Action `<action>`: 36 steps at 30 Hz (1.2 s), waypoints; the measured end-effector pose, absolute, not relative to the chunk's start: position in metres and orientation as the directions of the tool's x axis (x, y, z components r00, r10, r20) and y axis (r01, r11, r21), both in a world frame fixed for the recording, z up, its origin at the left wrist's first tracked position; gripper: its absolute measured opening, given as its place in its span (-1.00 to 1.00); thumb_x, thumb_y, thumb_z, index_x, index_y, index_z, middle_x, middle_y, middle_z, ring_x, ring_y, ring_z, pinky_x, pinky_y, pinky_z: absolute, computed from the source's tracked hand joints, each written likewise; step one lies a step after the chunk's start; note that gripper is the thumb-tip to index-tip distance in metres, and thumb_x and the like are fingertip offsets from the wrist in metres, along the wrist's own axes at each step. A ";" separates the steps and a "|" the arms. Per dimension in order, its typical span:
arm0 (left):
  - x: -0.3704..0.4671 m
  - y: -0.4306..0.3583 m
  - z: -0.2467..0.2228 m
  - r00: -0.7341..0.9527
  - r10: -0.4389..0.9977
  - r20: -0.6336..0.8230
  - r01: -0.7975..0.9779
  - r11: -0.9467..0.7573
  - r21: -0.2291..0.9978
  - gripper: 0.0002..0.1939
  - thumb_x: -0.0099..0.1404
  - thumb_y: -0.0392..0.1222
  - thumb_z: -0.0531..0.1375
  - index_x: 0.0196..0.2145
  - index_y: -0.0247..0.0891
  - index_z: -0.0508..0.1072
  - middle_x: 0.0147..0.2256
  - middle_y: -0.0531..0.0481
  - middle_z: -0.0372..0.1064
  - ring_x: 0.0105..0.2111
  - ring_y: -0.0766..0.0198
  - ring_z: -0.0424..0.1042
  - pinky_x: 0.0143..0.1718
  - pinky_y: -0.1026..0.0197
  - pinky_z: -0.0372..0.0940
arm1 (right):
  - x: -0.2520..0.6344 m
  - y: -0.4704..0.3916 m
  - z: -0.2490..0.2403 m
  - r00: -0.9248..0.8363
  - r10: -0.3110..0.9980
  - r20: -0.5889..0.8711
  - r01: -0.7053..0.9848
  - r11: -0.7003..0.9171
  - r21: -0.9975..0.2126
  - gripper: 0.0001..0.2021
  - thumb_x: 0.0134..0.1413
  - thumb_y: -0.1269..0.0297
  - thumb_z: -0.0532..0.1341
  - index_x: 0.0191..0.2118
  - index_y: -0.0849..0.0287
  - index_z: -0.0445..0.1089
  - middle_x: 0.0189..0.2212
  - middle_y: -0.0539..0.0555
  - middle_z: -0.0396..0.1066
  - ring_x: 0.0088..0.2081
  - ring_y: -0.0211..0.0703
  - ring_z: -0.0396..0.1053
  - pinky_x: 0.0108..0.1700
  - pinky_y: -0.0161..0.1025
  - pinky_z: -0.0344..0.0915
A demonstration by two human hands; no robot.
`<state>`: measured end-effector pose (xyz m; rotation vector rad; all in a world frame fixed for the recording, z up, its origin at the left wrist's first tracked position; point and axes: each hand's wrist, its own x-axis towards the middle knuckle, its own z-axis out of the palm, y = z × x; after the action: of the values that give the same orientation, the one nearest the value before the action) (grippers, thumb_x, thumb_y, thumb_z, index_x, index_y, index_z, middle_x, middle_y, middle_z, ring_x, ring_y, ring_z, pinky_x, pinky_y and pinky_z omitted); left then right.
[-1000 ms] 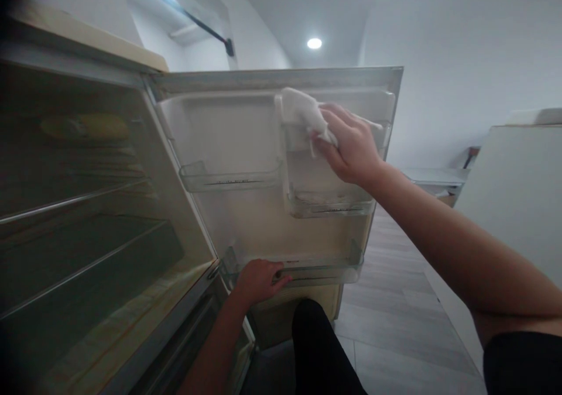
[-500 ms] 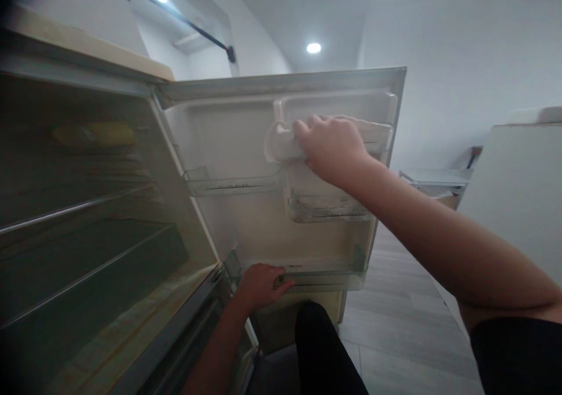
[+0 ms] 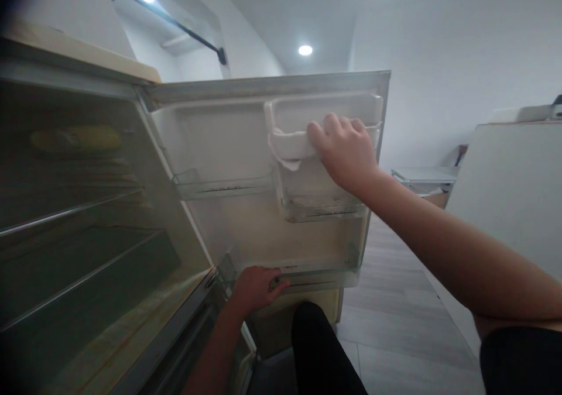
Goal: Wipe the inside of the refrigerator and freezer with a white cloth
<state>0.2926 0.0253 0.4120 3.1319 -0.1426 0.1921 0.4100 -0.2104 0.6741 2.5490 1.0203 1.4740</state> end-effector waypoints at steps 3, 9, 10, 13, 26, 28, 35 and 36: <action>0.297 0.025 0.412 0.989 -0.080 0.127 -0.080 -0.997 0.002 -0.46 0.46 0.28 0.01 -0.07 -0.14 0.62 -0.23 -0.20 0.64 -0.18 -0.13 0.62 -0.17 -0.04 0.41 | 0.430 -0.247 0.678 0.309 0.600 0.738 0.667 -0.690 0.281 -0.53 0.29 0.07 0.07 0.15 0.26 0.38 0.03 0.36 0.41 0.02 0.28 0.39 0.07 0.17 0.28; 0.307 0.020 0.417 0.991 -0.060 0.117 -0.061 -0.998 0.003 -0.46 0.46 0.27 0.01 -0.10 -0.14 0.62 -0.24 -0.20 0.64 -0.20 -0.12 0.63 -0.19 -0.02 0.41 | 0.441 -0.262 0.666 -0.018 0.527 0.850 0.840 -0.453 0.298 -0.42 0.41 0.04 -0.07 0.40 0.15 0.19 0.32 0.32 0.23 0.34 0.17 0.17 0.33 0.15 0.15; 0.307 0.019 0.418 0.992 -0.054 0.113 -0.054 -0.999 0.004 -0.46 0.46 0.28 0.01 -0.09 -0.13 0.62 -0.24 -0.20 0.64 -0.20 -0.11 0.63 -0.19 -0.01 0.41 | 0.438 -0.255 0.659 -0.062 0.559 0.827 0.813 -0.452 0.366 -0.37 0.39 0.00 -0.04 0.44 0.17 0.12 0.38 0.33 0.14 0.41 0.21 0.07 0.39 0.20 0.07; 0.307 0.018 0.419 0.993 -0.043 0.109 -0.044 -0.999 0.007 -0.48 0.45 0.27 0.03 -0.09 -0.13 0.62 -0.23 -0.19 0.64 -0.18 -0.10 0.63 -0.19 0.00 0.41 | 0.431 -0.226 0.639 -0.059 0.707 0.705 0.755 -0.430 0.495 -0.23 0.32 -0.18 0.02 0.50 0.12 -0.01 0.48 0.30 -0.07 0.47 0.41 -0.13 0.40 0.41 -0.11; 0.302 0.020 0.416 0.992 -0.039 0.120 -0.045 -0.998 0.044 -0.52 0.44 0.26 0.07 -0.08 -0.10 0.63 -0.24 -0.16 0.65 -0.18 -0.07 0.63 -0.17 0.01 0.41 | 0.419 -0.177 0.671 0.289 0.480 0.828 0.539 -0.797 0.274 -0.66 0.40 0.19 0.07 0.11 0.30 0.35 -0.01 0.36 0.43 0.11 0.33 0.33 0.14 0.28 0.22; 0.304 0.019 0.416 0.991 -0.039 0.130 -0.046 -0.998 0.048 -0.52 0.44 0.25 0.07 -0.08 -0.09 0.63 -0.24 -0.15 0.65 -0.19 -0.07 0.63 -0.17 0.01 0.41 | 0.415 -0.159 0.673 0.318 0.491 0.811 0.538 -0.798 0.272 -0.69 0.42 0.30 0.00 0.09 0.34 0.35 -0.02 0.39 0.42 0.08 0.32 0.34 0.08 0.22 0.25; 0.309 0.017 0.416 0.992 -0.027 0.124 -0.030 -0.999 0.025 -0.48 0.46 0.27 0.04 -0.06 -0.13 0.62 -0.24 -0.18 0.65 -0.18 -0.12 0.63 -0.17 -0.03 0.42 | 0.417 -0.149 0.672 0.287 0.548 0.786 0.504 -0.784 0.362 -0.70 0.37 0.42 -0.04 0.07 0.27 0.34 -0.01 0.35 0.40 0.02 0.23 0.33 0.02 0.09 0.24; 0.309 0.017 0.416 0.992 -0.026 0.123 -0.029 -0.999 0.025 -0.48 0.46 0.26 0.04 -0.06 -0.13 0.62 -0.24 -0.18 0.65 -0.18 -0.12 0.63 -0.17 -0.03 0.42 | 0.422 -0.159 0.671 0.280 0.542 0.792 0.487 -0.791 0.370 -0.71 0.37 0.39 -0.02 0.07 0.25 0.34 -0.01 0.33 0.41 0.02 0.23 0.32 0.02 0.08 0.23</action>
<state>0.3090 0.0173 0.4158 3.1088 -0.0426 0.1910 0.4218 -0.1588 0.6710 2.4689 0.9947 1.5642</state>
